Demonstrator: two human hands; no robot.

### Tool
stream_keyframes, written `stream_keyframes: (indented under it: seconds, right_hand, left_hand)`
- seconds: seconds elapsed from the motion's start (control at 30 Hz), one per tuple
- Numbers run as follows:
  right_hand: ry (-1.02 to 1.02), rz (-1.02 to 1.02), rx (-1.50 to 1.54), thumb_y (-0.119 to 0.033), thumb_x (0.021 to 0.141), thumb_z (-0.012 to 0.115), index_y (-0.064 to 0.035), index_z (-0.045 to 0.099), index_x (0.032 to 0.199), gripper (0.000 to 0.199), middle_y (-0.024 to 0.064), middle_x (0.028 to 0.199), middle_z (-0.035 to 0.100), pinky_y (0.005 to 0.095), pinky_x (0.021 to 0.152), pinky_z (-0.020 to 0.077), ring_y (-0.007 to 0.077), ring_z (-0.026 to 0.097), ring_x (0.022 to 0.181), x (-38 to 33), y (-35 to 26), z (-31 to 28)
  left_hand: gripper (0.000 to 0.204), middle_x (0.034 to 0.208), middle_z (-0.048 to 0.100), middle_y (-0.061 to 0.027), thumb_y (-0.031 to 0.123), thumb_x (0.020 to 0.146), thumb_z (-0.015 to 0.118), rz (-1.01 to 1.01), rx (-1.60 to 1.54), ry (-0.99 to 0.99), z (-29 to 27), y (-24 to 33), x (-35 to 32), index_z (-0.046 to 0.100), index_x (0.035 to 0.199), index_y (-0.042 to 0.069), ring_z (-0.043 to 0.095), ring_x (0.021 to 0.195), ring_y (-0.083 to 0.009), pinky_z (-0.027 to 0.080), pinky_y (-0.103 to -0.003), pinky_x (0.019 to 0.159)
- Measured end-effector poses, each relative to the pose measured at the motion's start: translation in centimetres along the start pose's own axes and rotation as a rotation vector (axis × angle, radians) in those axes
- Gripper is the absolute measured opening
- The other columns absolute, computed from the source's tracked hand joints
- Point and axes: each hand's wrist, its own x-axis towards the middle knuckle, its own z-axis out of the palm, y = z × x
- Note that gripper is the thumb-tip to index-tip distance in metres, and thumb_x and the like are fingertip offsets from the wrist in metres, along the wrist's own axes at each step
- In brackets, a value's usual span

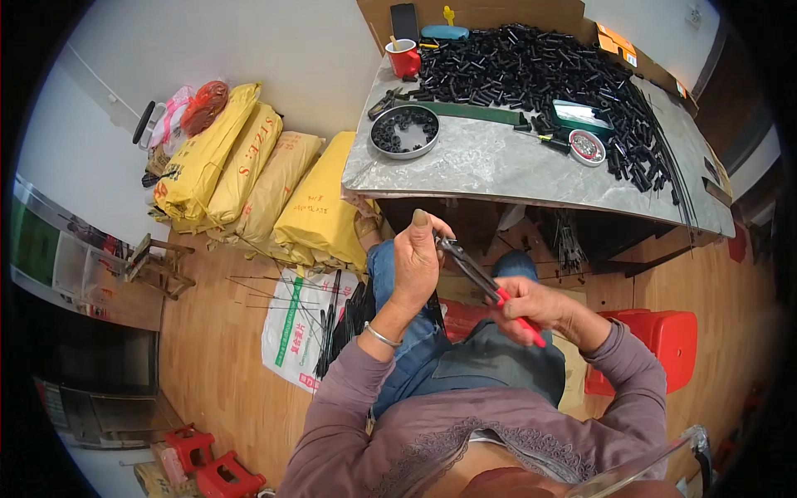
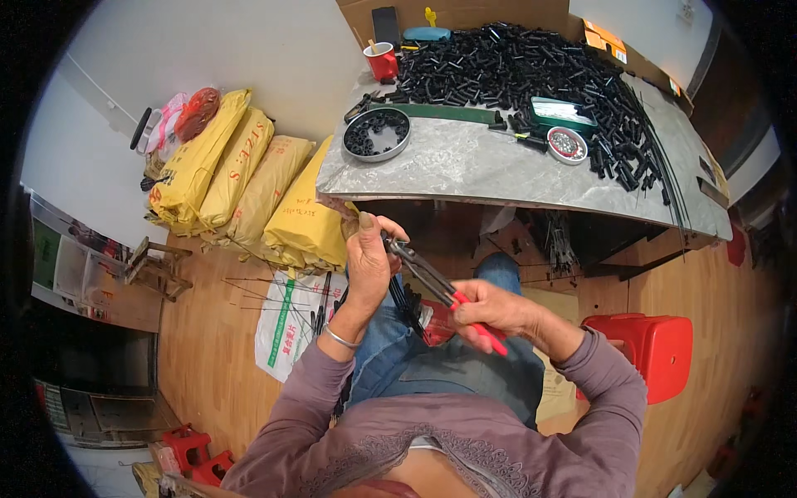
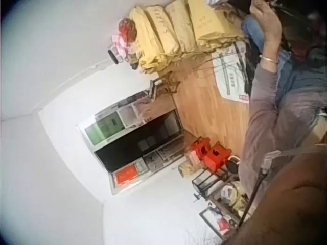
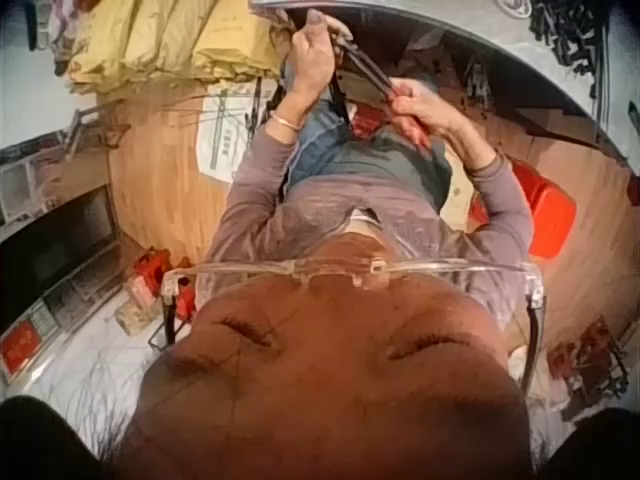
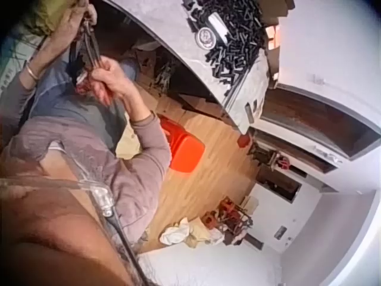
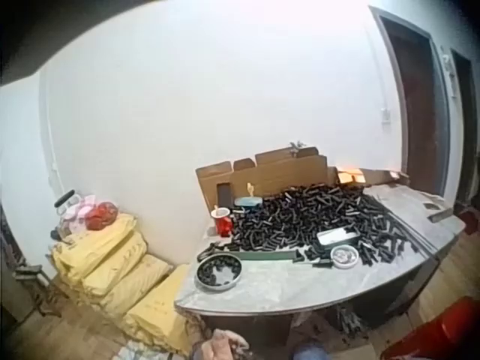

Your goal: Assembling and securing bundles of wires at a manufacturing workstation.

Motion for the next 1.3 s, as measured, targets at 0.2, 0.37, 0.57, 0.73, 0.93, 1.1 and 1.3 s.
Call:
stream_keyframes:
  seconds: [0.2, 0.37, 0.57, 0.73, 0.93, 1.1, 1.3]
  right_hand:
    - [0.457, -0.633, -1.538, -0.004, 0.082, 0.058, -0.0022, 0.049, 0.115, 0.034, 0.015, 0.082, 0.055, 0.0366, 0.065, 0.0475, 0.0284, 0.059, 0.071, 0.8, -2.5, 0.9]
    - [0.214, -0.012, -0.498, -0.015, 0.093, 0.052, -0.0011, 0.053, 0.1, 0.016, 0.0057, 0.069, 0.06, 0.0257, 0.051, 0.0497, 0.0128, 0.061, 0.06, 0.0, -2.1, 0.9]
    - [0.259, 0.111, -1.297, -0.015, 0.082, 0.065, -0.0014, 0.052, 0.1, 0.026, 0.0102, 0.082, 0.06, 0.0292, 0.063, 0.048, 0.0184, 0.06, 0.071, 0.8, -3.8, 2.6]
    - [0.304, -0.133, -0.868, -0.019, 0.095, 0.052, -0.0001, 0.057, 0.097, 0.019, 0.0082, 0.075, 0.064, 0.026, 0.05, 0.0478, 0.0159, 0.062, 0.057, 0.9, -3.8, 1.6]
    - [0.034, 0.234, -0.392, -0.008, 0.082, 0.058, -0.0023, 0.051, 0.09, 0.012, 0.0126, 0.062, 0.057, 0.0301, 0.043, 0.0456, 0.0207, 0.06, 0.049, 1.8, -1.4, 0.6]
    - [0.379, -0.379, -1.526, -0.007, 0.081, 0.061, -0.0003, 0.052, 0.106, 0.027, 0.0174, 0.08, 0.058, 0.0355, 0.06, 0.0476, 0.0306, 0.063, 0.073, 2.7, -3.3, 2.6]
    - [0.184, 0.097, -0.538, -0.025, 0.097, 0.053, -0.0045, 0.053, 0.116, 0.028, 0.0027, 0.076, 0.057, 0.0238, 0.054, 0.0431, 0.0106, 0.054, 0.059, 2.5, -1.2, 3.6]
  left_hand:
    - [0.069, 0.052, 0.042, 0.0038, 0.059, 0.097, 0.026, -0.076, -0.02, -0.006, -1.6, -0.3, 0.0, 0.057, 0.07, 0.004, 0.038, 0.048, -0.0032, 0.028, -0.02, 0.044]
    - [0.072, 0.05, 0.043, 0.0034, 0.061, 0.096, 0.026, -0.017, 0.009, -0.018, -1.6, 0.7, 0.1, 0.057, 0.067, 0.004, 0.039, 0.044, -0.0037, 0.028, -0.02, 0.042]
    - [0.073, 0.049, 0.042, 0.0038, 0.063, 0.095, 0.024, -0.06, -0.007, -0.027, -2.7, -0.7, -0.3, 0.057, 0.068, 0.004, 0.037, 0.041, -0.0034, 0.027, -0.02, 0.039]
    - [0.072, 0.048, 0.038, 0.0048, 0.063, 0.095, 0.022, -0.076, -0.072, -0.043, -3.5, -1.0, -0.1, 0.057, 0.071, 0.004, 0.033, 0.039, -0.0026, 0.025, -0.019, 0.037]
    - [0.072, 0.051, 0.041, 0.0051, 0.062, 0.096, 0.024, -0.102, -0.057, -0.019, -3.5, -0.8, -0.6, 0.058, 0.07, 0.004, 0.036, 0.045, -0.0028, 0.026, -0.02, 0.042]
    - [0.071, 0.051, 0.041, 0.0049, 0.062, 0.096, 0.025, -0.07, -0.104, -0.004, -4.2, -1.6, -0.4, 0.058, 0.071, 0.004, 0.037, 0.046, -0.0027, 0.028, -0.02, 0.043]
    - [0.071, 0.051, 0.043, 0.0039, 0.062, 0.095, 0.025, -0.067, -0.103, -0.027, -3.6, -1.2, -0.5, 0.057, 0.072, 0.003, 0.037, 0.045, -0.0028, 0.028, -0.019, 0.041]
